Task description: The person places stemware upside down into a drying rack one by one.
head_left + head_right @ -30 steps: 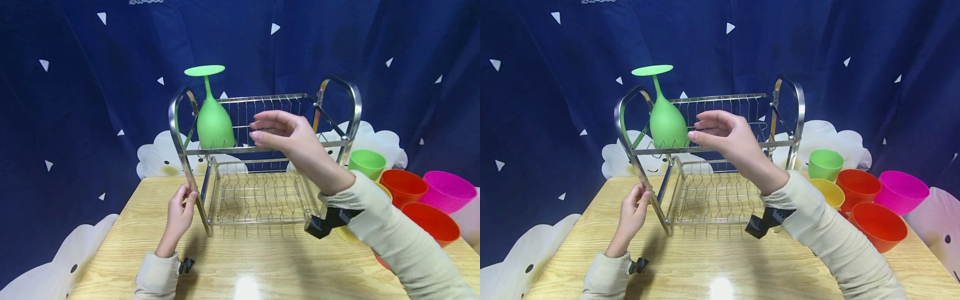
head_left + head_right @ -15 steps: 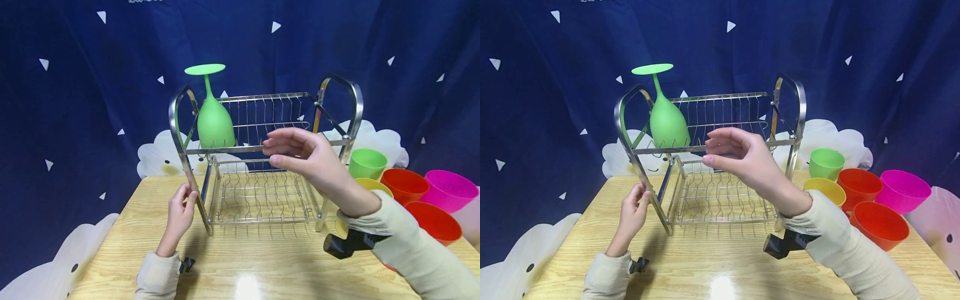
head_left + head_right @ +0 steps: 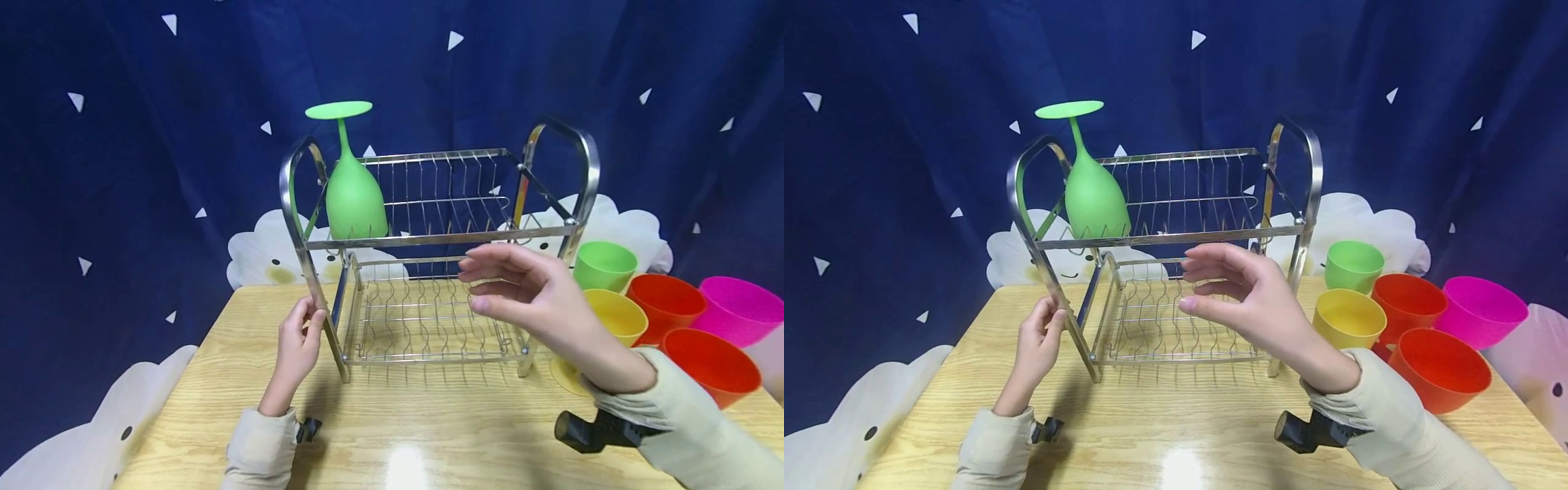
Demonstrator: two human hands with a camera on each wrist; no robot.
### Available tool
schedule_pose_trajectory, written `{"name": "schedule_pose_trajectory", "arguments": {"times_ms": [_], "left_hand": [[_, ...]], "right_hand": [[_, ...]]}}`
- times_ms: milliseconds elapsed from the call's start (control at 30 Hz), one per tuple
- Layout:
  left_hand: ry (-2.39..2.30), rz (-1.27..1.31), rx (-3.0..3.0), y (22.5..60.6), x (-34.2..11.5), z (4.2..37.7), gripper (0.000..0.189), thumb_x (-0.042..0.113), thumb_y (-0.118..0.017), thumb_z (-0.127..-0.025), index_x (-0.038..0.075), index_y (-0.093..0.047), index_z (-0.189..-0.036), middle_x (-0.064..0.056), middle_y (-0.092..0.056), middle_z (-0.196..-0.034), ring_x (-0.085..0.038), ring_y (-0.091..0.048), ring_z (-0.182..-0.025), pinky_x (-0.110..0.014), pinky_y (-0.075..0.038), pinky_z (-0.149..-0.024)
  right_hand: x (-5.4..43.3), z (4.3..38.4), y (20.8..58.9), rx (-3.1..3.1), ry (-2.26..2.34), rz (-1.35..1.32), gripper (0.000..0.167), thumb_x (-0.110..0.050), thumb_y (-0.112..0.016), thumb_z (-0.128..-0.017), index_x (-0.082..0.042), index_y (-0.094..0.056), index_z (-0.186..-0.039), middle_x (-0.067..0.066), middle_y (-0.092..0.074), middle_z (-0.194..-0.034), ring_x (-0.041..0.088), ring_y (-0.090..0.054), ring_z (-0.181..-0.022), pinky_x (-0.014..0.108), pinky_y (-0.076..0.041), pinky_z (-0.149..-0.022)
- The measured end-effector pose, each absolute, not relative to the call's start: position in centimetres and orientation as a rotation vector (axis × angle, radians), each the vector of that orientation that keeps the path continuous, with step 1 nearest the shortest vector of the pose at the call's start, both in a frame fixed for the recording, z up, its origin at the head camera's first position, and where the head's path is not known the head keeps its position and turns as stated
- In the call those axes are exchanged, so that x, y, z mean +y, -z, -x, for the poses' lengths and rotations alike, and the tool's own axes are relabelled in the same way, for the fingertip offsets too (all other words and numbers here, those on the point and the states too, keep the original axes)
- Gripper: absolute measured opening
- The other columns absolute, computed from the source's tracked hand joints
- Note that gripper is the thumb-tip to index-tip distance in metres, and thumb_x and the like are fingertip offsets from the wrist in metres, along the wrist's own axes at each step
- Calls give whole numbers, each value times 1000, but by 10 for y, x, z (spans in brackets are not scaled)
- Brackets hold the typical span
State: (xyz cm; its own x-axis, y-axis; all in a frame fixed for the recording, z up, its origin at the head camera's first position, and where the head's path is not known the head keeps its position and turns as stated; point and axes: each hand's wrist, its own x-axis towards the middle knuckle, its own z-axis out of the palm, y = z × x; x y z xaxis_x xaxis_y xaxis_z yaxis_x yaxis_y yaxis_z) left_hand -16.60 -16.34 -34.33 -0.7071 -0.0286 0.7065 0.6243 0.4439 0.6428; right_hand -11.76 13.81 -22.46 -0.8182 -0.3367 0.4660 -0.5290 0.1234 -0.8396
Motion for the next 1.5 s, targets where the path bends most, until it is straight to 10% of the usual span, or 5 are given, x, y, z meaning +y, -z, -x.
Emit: {"name": "schedule_pose_trajectory", "arguments": {"times_ms": [1067,1500], "left_hand": [[1287,511,-2047,346,-160,166,6,-13,-48,-87,-14,-52,-91,-18,-53,-74,-25,-55,-69,-12,-48,-55],[1289,506,-2063,345,-158,166,6,-12,-48,-87,-14,-53,-91,-17,-53,-74,-25,-56,-72,-40,-54,-53]], "right_hand": [[242,99,292,-2254,-1490,-570,53,19,-65,-70,4,-51,-119,2,-63,-104,9,-62,-88,13,-48,-75],[308,89,317,-2041,-1535,-477,55,29,-57,-69,11,-49,-120,0,-62,-106,7,-56,-93,7,-42,-80]]}}
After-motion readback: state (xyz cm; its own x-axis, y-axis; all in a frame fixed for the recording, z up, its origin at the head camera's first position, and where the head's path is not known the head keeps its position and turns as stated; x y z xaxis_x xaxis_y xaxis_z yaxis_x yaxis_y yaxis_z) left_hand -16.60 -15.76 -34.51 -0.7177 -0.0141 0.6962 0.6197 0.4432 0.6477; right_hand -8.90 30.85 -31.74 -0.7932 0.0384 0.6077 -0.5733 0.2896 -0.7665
